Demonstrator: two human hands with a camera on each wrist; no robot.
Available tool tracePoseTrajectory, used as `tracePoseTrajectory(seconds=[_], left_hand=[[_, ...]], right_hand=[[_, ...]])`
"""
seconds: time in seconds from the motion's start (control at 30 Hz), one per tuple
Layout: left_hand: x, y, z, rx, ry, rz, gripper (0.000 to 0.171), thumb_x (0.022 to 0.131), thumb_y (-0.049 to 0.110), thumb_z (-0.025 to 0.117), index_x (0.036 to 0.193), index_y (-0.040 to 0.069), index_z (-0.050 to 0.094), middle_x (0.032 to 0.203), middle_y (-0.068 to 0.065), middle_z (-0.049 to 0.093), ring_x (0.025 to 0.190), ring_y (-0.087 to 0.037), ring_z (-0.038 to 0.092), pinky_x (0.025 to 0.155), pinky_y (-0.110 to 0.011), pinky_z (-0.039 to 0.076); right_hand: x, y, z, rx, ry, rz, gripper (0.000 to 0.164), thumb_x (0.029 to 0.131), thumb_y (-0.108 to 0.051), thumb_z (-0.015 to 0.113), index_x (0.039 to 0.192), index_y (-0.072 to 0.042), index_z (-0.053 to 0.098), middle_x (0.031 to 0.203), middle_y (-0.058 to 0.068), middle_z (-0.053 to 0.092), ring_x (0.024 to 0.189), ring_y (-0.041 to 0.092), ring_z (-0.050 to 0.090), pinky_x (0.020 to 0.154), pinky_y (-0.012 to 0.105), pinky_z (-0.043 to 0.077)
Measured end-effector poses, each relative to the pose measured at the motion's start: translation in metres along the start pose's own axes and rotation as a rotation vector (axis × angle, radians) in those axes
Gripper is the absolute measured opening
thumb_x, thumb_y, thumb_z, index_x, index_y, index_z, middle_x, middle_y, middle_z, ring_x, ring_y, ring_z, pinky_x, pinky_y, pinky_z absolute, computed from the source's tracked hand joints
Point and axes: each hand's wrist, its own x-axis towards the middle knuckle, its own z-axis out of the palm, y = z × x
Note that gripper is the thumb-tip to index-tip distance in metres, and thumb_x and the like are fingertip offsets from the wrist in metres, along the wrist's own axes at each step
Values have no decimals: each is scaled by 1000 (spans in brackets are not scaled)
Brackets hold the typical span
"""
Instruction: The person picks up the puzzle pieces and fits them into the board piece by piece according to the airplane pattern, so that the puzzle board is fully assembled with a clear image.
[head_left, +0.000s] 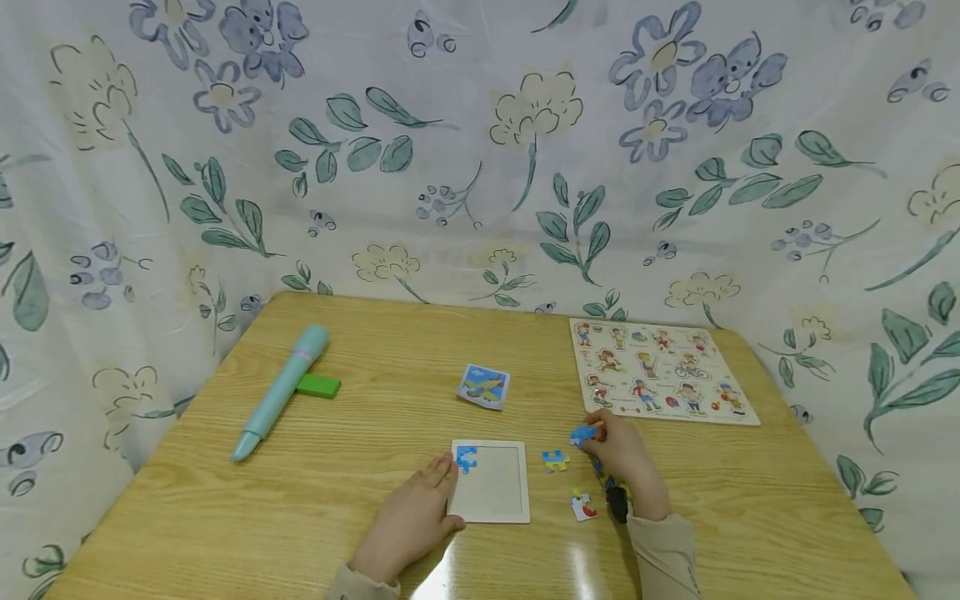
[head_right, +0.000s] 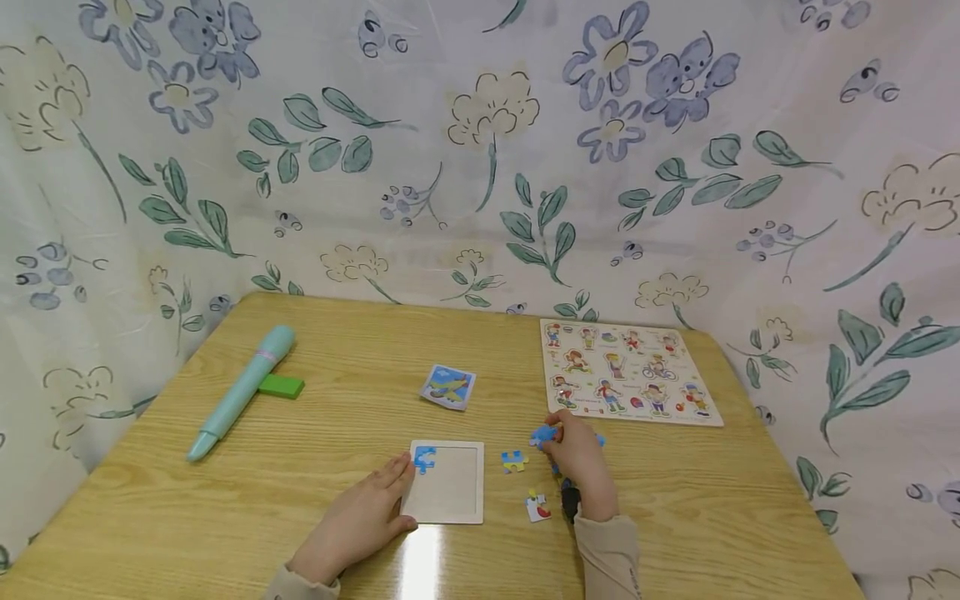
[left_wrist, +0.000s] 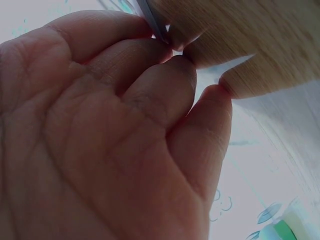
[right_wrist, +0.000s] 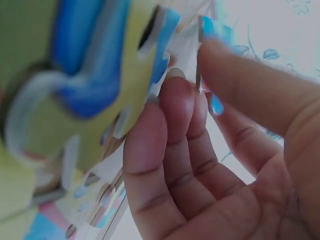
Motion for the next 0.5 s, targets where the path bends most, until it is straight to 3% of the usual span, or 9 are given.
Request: tracePoseTrajectory(seconds=[0.13,0.27,0.5], left_hand=[[-1,0,-1,-1,-6,-1,73,82,38,72,135,-7,51,147,-22,46,135,-36,47,107,-51,45],[-1,1,-3,-5,-9,-2,74,82,38,72,135,-7,50,147,-22,45,135,-36,46,107,-51,45],[-1,1,-2,-11,-9,1,74,82,38,72,136,-7,50,147,-22,44,135,-36,46,108,-52,44]], right_hand=[[-1,-3,-1,-23,10,35,27,96,-12,57,118,3,62,88,11,67,70,17,57,58,28,45],[-2,-15,1,106,-8,27,25,99,-12,53,115,3,64,82,9,68,67,16,61,57,26,48],[3,-45,23,283,-144,-126,20,96,-7,57,112,4,62,79,11,68,65,16,62,56,25,51]])
